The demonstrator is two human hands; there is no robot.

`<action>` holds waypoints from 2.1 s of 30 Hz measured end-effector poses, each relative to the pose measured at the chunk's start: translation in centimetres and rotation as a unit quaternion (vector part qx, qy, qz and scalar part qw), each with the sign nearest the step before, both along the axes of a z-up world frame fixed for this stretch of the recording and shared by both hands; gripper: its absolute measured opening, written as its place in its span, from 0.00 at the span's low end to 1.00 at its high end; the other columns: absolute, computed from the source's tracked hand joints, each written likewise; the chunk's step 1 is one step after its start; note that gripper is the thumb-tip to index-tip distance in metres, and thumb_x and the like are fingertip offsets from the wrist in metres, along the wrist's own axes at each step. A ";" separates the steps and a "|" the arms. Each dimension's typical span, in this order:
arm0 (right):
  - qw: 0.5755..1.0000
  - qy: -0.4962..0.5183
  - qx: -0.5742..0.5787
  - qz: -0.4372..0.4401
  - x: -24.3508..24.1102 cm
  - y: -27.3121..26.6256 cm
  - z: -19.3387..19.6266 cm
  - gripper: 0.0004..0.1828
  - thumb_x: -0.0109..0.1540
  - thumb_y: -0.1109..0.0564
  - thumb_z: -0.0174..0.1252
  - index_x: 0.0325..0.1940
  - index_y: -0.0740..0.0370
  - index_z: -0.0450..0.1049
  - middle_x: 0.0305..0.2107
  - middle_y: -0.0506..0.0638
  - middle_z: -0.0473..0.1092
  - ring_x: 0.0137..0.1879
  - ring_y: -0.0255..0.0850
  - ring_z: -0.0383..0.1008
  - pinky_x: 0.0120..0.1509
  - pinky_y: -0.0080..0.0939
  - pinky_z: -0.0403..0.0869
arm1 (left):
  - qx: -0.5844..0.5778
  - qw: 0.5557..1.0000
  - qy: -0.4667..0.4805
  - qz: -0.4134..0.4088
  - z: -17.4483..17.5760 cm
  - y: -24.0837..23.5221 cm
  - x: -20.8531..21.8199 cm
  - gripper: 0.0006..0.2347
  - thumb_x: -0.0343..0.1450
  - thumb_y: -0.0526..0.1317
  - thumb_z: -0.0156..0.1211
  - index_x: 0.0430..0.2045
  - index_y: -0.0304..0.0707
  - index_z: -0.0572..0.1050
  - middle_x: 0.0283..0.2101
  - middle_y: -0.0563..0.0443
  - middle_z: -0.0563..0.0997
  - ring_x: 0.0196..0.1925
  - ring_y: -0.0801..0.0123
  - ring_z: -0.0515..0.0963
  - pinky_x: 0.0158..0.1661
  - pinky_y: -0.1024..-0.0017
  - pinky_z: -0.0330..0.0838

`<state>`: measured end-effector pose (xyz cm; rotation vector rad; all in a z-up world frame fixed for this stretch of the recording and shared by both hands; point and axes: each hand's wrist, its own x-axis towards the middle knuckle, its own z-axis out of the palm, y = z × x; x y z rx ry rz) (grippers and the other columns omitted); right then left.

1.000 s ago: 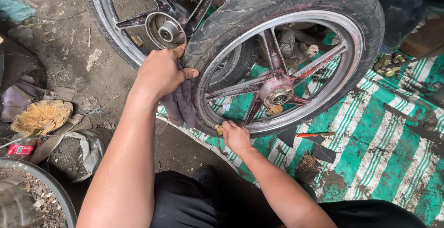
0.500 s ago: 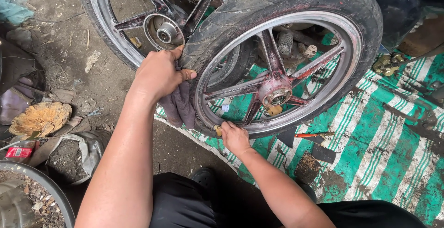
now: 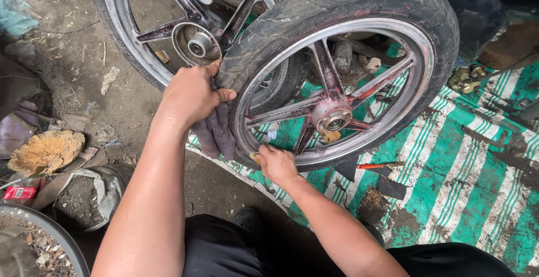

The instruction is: The person scrubs the rim and spokes of a motorcycle wheel using a yellow sponge and a dark cloth. They rotate the wheel to clean different sections, focusing on the metal surfaces.

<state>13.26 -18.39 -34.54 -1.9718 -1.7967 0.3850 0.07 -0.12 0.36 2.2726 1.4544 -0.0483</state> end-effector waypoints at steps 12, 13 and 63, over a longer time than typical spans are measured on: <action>0.950 0.216 0.202 -0.096 0.9 6.4 20.2 0.05 0.61 0.56 0.71 0.33 0.51 0.80 0.26 0.50 0.81 0.40 0.58 0.86 0.42 0.54 0.81 | 0.013 1.000 -0.010 -0.008 -0.9 0.2 -0.2 0.34 0.70 0.56 0.77 0.71 0.44 0.76 0.61 0.29 0.85 0.64 0.29 0.82 0.60 0.32 0.77; 0.951 0.215 0.203 -0.096 0.5 6.1 19.1 0.05 0.61 0.56 0.71 0.33 0.51 0.80 0.26 0.50 0.81 0.40 0.58 0.86 0.42 0.54 0.81 | 0.013 1.000 -0.012 -0.009 -0.7 0.2 -0.2 0.34 0.70 0.56 0.77 0.71 0.44 0.76 0.61 0.29 0.85 0.64 0.29 0.82 0.60 0.32 0.77; 0.375 0.797 0.318 -0.351 24.7 3.5 11.2 0.20 0.81 0.51 0.43 0.63 0.72 0.70 0.46 0.65 0.81 0.43 0.51 0.84 0.48 0.43 0.83 | 0.155 0.983 0.100 -0.008 5.2 -2.3 5.2 0.41 0.66 0.67 0.74 0.67 0.33 0.80 0.33 0.27 0.91 0.33 0.41 0.93 0.42 0.52 0.86</action>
